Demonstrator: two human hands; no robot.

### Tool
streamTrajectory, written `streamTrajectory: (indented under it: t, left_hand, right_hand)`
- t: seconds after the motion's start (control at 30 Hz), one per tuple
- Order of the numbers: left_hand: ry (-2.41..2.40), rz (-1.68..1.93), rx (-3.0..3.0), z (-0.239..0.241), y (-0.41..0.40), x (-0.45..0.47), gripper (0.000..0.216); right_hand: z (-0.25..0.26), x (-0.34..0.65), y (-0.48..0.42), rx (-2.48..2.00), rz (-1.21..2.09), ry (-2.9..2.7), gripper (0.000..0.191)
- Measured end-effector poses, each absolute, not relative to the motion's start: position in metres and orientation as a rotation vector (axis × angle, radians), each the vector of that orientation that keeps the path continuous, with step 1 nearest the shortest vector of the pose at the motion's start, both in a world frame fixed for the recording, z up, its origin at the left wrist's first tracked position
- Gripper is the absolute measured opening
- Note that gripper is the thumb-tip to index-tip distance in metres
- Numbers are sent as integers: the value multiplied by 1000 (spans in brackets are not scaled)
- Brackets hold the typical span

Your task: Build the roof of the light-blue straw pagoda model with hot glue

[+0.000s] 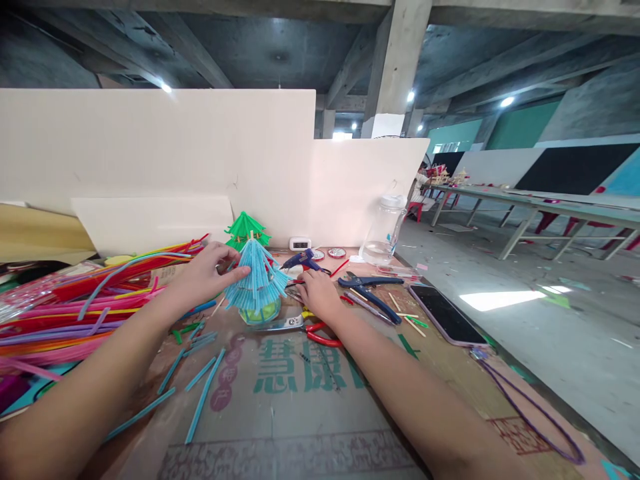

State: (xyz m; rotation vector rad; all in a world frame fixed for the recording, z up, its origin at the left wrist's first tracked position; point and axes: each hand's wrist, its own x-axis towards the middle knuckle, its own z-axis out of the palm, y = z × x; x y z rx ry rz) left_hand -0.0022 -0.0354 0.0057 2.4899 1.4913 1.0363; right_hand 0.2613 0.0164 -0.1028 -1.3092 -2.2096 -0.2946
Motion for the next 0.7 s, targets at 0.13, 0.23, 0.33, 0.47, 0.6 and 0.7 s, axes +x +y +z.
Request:
streamTrajectory:
  t: [0.13,0.23,0.33,0.47,0.6,0.7]
  left_hand:
    - [1385,976,2548,1,-27,-6,35]
    - [1356,987,2574,-1,-20,-14,31]
    - [1401,1029,2563,-1,-13,-21,30]
    - [1441,1112,2509,0,-10,-29,31]
    - [1515,1152,2392,6,-15,-34,34]
    - [1544,1167,2308,11,-20,-36,37]
  right_hand:
    - [-103,261,16,-1330,-285,-2227,20]
    - [-103,260,16,-1330,-272,-2240,20]
    - [-102,260,17,-1324,-257,-2250,20]
    - [-101,260,17,-1318,-234,-2264,20]
    - [-101,260,16,-1318,-214,-2269,19]
    - [-101,259,17,-1322,-202,-2270,20]
